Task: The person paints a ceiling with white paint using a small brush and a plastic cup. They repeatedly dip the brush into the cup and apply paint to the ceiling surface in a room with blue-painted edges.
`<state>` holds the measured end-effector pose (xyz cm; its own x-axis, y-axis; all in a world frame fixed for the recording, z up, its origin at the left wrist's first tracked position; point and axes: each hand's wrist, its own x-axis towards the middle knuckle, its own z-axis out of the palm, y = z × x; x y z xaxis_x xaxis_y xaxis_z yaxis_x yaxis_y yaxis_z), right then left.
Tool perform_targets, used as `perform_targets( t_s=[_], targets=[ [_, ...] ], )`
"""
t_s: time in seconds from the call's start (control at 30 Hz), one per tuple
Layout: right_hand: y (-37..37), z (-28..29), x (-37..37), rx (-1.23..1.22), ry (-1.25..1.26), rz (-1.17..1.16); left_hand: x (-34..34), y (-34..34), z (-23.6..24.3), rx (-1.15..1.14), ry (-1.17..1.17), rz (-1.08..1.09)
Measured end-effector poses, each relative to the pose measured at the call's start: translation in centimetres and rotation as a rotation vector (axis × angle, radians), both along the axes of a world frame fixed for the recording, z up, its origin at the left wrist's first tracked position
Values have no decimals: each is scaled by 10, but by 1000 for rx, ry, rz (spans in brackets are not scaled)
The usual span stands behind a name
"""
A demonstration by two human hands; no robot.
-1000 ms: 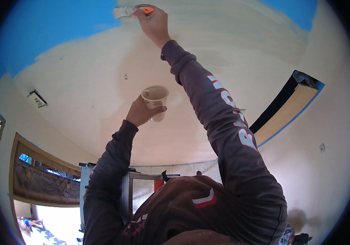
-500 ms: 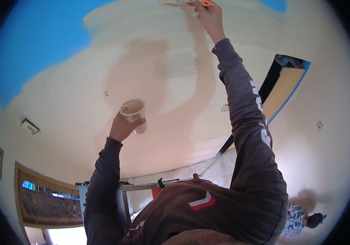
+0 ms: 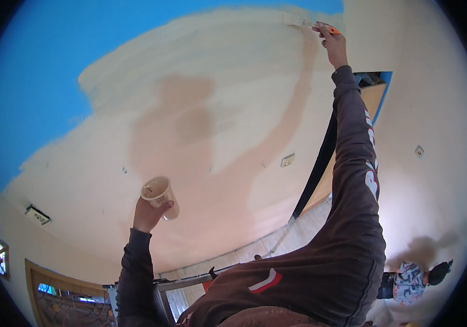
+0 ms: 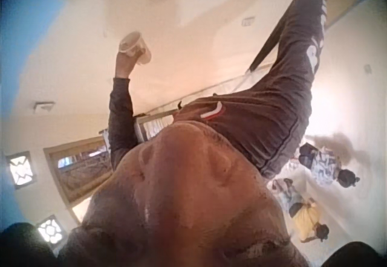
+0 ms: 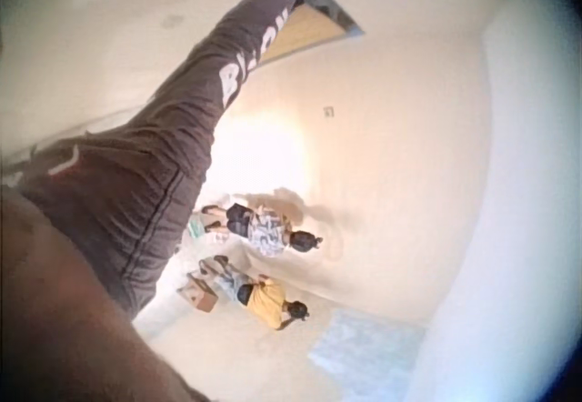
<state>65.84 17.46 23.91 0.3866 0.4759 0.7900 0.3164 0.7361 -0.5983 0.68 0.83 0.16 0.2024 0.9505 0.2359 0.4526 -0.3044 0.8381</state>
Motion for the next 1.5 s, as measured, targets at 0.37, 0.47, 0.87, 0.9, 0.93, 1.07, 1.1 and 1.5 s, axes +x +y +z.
perform_targets(
  t_s=[0.37,0.47,0.87,0.9,0.93,1.07,1.1,1.5],
  targets=[
    [0,4,69,-3,-3,-192,3,-3,3,-65,-72,10],
    [0,-1,82,47,64,-138,0,-3,1,-96,-89,-5],
    [7,-25,101,203,-92,-1027,-2,-1,-1,-113,-69,7],
    [10,-24,95,212,-95,-1003,-1,-2,0,-98,-82,4],
    [14,-22,88,220,-98,-979,0,-3,0,-83,-96,2],
    [34,-15,69,229,-274,-1058,1,-1,1,-34,-69,-6],
    [37,-14,64,208,-355,-1119,3,0,2,-59,-83,-5],
    [-7,-22,-86,297,-336,-822,-2,-1,0,-115,-49,34]
  ],
)
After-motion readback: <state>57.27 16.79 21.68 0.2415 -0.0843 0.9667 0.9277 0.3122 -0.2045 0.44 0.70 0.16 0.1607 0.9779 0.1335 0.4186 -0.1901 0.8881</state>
